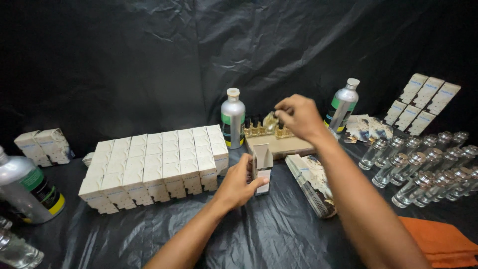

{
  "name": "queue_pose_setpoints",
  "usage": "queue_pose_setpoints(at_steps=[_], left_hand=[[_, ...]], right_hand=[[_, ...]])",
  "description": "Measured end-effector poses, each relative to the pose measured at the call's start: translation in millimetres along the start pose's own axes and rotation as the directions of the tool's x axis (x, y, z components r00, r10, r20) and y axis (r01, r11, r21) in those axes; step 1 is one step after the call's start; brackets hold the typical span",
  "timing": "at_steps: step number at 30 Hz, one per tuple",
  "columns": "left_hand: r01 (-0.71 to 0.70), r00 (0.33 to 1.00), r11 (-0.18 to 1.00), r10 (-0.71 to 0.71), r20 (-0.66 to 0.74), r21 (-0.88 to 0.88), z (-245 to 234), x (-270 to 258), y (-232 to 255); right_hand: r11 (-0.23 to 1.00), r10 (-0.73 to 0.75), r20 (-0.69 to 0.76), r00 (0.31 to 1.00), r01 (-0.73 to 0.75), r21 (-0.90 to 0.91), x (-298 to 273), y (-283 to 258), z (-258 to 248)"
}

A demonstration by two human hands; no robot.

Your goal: Folding small cardboard boxes and inserting perfume bottles into them for packaging.

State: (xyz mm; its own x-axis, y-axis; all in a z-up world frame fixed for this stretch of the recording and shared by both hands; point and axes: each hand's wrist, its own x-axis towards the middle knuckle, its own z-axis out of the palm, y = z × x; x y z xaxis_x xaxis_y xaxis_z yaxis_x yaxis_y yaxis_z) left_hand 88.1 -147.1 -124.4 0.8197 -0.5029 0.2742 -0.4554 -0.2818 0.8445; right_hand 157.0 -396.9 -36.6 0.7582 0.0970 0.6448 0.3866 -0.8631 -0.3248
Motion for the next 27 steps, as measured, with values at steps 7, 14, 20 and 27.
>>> queue_pose_setpoints(at_steps=[7,14,20,27], left_hand=[[-0.014,1.000,1.000,0.014,-0.009,0.028,-28.0,-32.7,29.1],[-0.019,0.998,0.996,0.025,-0.057,0.090,-58.7,-62.4,11.6],[0.010,0.995,0.997,-0.002,-0.101,0.079,-79.1,-91.5,5.2],[-0.025,0.990,0.997,0.034,-0.134,0.069,-82.0,-107.6,-7.7]], right_hand=[[0.881,0.169,0.045,0.985,-0.172,0.440,-22.2,-117.3,-76.9],[0.790,0.074,0.225,0.971,-0.195,0.581,-41.0,-170.9,-76.0],[0.886,-0.057,0.288,0.956,-0.085,0.456,-56.6,-191.3,-45.4],[0.934,-0.283,0.392,0.875,0.159,0.319,-66.2,-217.8,-19.5]])
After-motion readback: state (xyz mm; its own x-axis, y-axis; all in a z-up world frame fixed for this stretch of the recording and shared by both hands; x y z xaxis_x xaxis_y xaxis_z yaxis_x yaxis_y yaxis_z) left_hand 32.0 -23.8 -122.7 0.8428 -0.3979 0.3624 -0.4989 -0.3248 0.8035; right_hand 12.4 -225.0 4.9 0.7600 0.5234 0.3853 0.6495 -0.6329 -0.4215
